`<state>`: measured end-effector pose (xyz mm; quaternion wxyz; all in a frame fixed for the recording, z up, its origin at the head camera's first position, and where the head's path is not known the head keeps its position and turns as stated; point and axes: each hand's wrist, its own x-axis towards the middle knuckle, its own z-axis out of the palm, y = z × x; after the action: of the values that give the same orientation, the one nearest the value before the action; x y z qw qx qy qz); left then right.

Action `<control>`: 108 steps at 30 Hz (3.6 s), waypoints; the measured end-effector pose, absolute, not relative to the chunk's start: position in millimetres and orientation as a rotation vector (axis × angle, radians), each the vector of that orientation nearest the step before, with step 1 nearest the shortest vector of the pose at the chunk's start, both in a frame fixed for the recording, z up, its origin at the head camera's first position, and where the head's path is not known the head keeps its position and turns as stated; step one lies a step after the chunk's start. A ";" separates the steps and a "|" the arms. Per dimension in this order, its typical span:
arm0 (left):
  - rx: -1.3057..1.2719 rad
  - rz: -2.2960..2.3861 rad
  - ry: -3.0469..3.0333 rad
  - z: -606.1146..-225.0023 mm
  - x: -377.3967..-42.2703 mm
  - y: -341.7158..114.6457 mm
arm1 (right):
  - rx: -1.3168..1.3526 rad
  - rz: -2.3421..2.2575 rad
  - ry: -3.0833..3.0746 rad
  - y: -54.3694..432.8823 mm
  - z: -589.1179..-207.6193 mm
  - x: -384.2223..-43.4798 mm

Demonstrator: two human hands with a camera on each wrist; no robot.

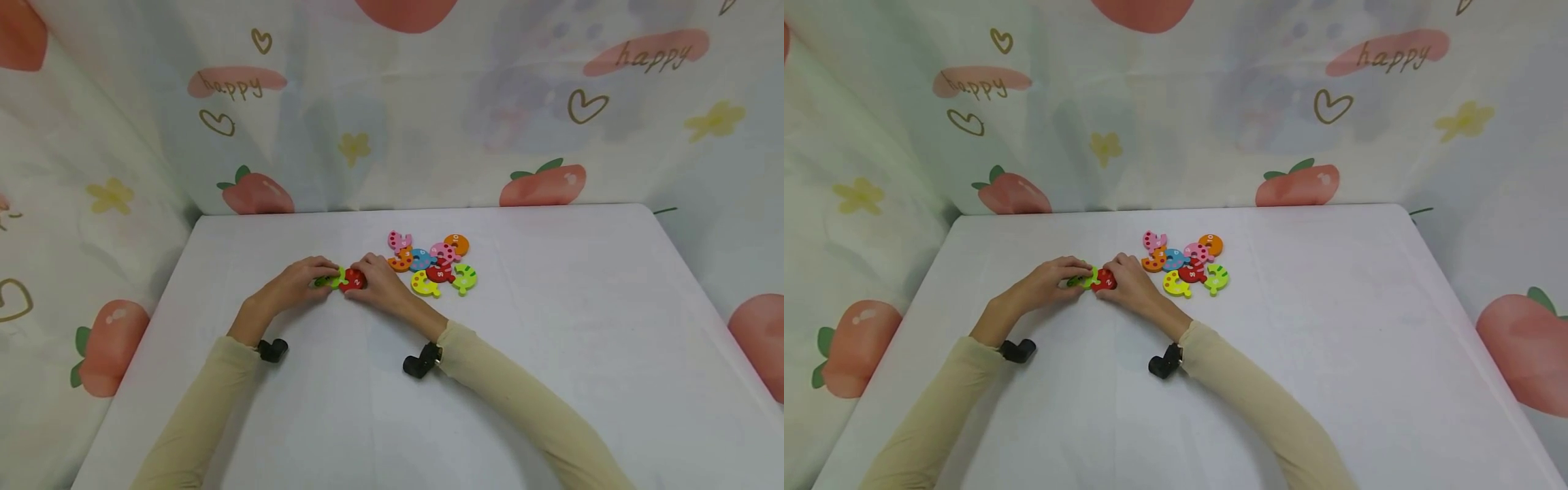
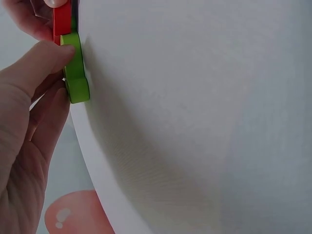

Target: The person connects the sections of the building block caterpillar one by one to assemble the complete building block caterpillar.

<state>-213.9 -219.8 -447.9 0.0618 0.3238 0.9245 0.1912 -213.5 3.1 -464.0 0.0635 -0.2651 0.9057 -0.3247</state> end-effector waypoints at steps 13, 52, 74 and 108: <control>1.014 0.611 2.792 -445.5 -215.3 -223.2 | -0.757 -0.911 2.738 -6.1 -460.9 -216.4; 0.608 0.527 2.905 -439.4 -211.8 -179.6 | -0.592 -0.734 2.986 68.8 -453.6 -222.2; 0.588 0.564 2.891 -438.2 -215.8 -185.1 | -0.782 -0.756 2.906 68.3 -453.5 -211.9; 0.569 0.702 2.862 -449.0 -222.0 -195.6 | -0.713 -1.115 2.788 41.1 -462.8 -210.3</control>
<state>-222.0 -195.6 -449.0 0.0703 0.1891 0.9512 0.2335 -210.3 41.1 -462.8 0.0278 -0.2309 0.9030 -0.3611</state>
